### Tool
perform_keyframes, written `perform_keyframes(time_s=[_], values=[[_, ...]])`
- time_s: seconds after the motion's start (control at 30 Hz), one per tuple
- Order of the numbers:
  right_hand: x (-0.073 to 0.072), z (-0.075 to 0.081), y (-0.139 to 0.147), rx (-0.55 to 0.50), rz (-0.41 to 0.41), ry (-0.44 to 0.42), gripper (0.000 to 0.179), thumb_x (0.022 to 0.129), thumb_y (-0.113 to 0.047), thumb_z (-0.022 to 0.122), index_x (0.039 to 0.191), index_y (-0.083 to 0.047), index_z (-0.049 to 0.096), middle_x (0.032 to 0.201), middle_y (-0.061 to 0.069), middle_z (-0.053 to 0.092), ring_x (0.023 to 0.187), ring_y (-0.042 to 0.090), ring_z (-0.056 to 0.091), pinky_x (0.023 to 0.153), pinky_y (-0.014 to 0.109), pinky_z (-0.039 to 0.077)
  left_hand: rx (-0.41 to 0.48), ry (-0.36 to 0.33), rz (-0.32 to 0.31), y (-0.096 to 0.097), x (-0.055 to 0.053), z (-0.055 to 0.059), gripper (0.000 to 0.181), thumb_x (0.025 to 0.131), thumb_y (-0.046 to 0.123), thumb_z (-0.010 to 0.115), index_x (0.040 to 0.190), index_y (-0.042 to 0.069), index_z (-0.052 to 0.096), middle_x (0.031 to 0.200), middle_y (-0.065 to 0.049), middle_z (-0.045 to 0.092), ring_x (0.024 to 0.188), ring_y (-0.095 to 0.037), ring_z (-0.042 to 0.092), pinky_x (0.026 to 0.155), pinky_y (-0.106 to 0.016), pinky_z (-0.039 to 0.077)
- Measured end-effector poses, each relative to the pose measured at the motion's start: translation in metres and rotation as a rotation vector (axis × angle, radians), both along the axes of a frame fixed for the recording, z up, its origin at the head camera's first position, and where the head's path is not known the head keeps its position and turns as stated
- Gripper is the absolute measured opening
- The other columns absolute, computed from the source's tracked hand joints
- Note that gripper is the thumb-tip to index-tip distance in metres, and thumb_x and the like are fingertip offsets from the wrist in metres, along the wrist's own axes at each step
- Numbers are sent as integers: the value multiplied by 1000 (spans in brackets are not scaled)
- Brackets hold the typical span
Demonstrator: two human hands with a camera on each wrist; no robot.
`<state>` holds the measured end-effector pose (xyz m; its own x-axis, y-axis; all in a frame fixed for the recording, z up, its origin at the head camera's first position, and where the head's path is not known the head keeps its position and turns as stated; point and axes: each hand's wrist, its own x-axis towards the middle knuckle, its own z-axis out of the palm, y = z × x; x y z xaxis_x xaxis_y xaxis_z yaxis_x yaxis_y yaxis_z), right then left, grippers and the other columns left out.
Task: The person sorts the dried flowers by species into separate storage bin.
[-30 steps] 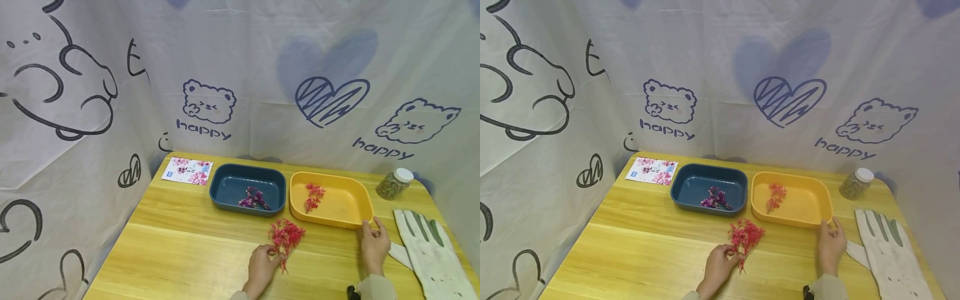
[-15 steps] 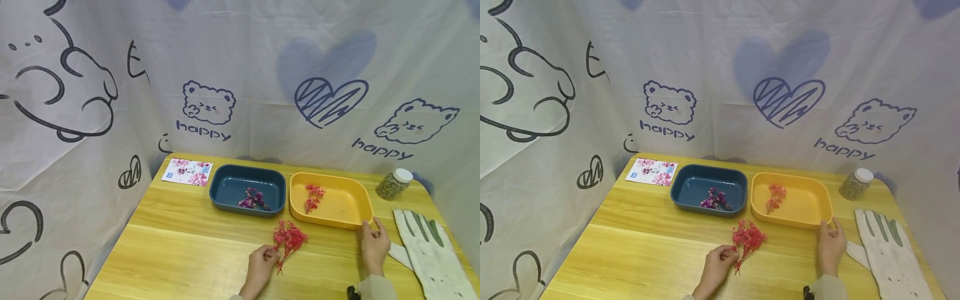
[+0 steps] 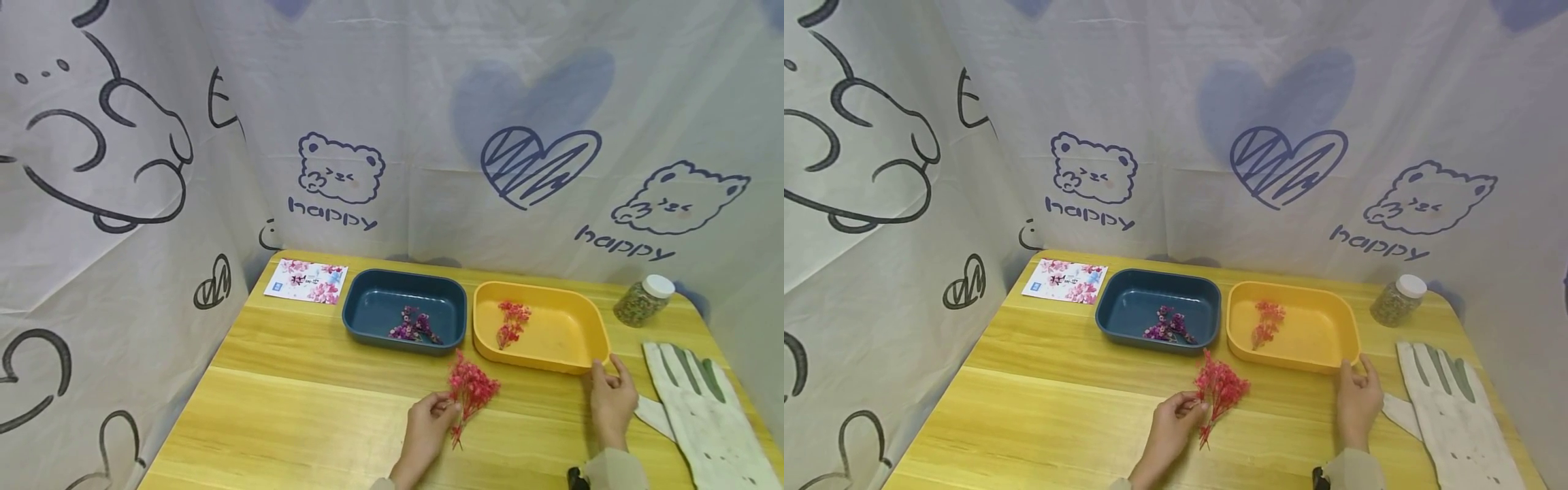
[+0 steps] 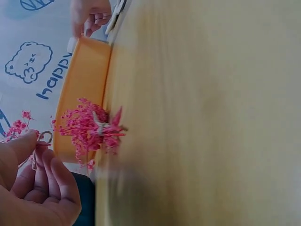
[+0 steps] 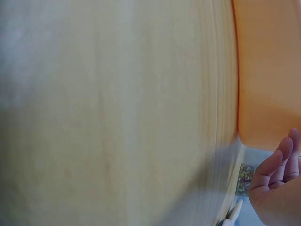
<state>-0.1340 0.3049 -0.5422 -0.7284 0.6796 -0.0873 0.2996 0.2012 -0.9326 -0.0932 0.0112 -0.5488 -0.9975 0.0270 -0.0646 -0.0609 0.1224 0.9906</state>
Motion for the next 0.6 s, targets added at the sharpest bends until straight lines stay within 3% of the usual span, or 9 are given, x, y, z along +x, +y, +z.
perform_keyframes(time_s=[0.2, 0.6], values=[[-2, 0, 1, -1, -9, 3, 56, 95, -36, 53, 142, -8, 43, 59, -25, 51, 56, -5, 49, 51, 12, 37, 9, 66, -23, 5, -18, 10, 27, 86, 15, 70, 104, -4, 67, 85, -6, 69, 72, -4, 56, 67, -19, 50], [-2, 0, 2, 7, -16, 5, 55, 94, -35, 53, 141, -8, 44, 60, -25, 50, 53, -6, 44, 49, 13, 35, 7, 142, -108, 29, -70, 32, 29, 89, 17, 67, 110, -3, 65, 92, -9, 69, 77, -4, 56, 69, -19, 49]])
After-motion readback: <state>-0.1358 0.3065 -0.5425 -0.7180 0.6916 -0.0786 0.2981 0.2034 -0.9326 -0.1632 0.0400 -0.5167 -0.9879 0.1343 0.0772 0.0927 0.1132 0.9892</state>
